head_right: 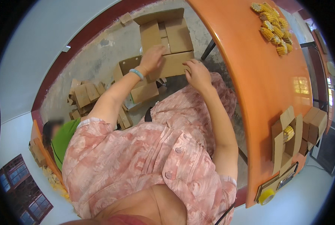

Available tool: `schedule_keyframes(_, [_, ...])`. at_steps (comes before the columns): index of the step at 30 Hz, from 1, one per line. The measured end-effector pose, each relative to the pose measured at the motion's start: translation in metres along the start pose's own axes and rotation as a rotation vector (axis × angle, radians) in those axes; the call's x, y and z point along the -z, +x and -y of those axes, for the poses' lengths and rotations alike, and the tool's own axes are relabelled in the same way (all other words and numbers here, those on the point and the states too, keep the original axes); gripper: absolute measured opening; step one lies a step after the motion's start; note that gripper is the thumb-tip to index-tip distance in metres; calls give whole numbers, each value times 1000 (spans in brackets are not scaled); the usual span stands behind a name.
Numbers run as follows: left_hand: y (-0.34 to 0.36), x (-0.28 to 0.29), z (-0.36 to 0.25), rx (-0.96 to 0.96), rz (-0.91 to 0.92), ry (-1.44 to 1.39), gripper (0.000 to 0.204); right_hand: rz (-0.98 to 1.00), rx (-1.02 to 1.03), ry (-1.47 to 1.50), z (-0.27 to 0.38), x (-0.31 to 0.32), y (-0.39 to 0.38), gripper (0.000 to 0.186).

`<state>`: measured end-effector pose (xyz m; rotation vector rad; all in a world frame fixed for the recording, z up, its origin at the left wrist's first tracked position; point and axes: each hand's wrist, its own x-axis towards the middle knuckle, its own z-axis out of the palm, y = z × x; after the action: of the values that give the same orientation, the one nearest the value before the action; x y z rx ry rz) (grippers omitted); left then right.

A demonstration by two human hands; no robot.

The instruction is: The person assembles small cardboard boxes and places individually wrapped corn cobs inside them. They fold the box flaps closed and stack the completed packages on the table.

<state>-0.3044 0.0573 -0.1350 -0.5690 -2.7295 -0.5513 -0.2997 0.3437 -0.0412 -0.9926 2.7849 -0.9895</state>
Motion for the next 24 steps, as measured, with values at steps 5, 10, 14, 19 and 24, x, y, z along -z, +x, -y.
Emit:
schedule_keyframes(5, [-99, 7, 39, 941, -126, 219, 55, 254, -296, 223, -14, -68, 4, 27])
schedule_keyframes(10, [-268, -35, 50, 1640, 421, -29, 82, 374, -278, 244, -26, -98, -20, 26])
schedule_keyframes(14, [-281, -29, 20, 2075, 165, -926, 59, 417, -314, 174, -22, -102, -33, 25])
schedule_keyframes(19, [-308, -60, 18, 2128, -702, -1229, 43, 408, -348, 164, -20, -103, -34, 23])
schedule_keyframes(24, [-287, -56, -15, 1937, -789, -1166, 50, 443, -341, 90, -18, -101, -37, 23])
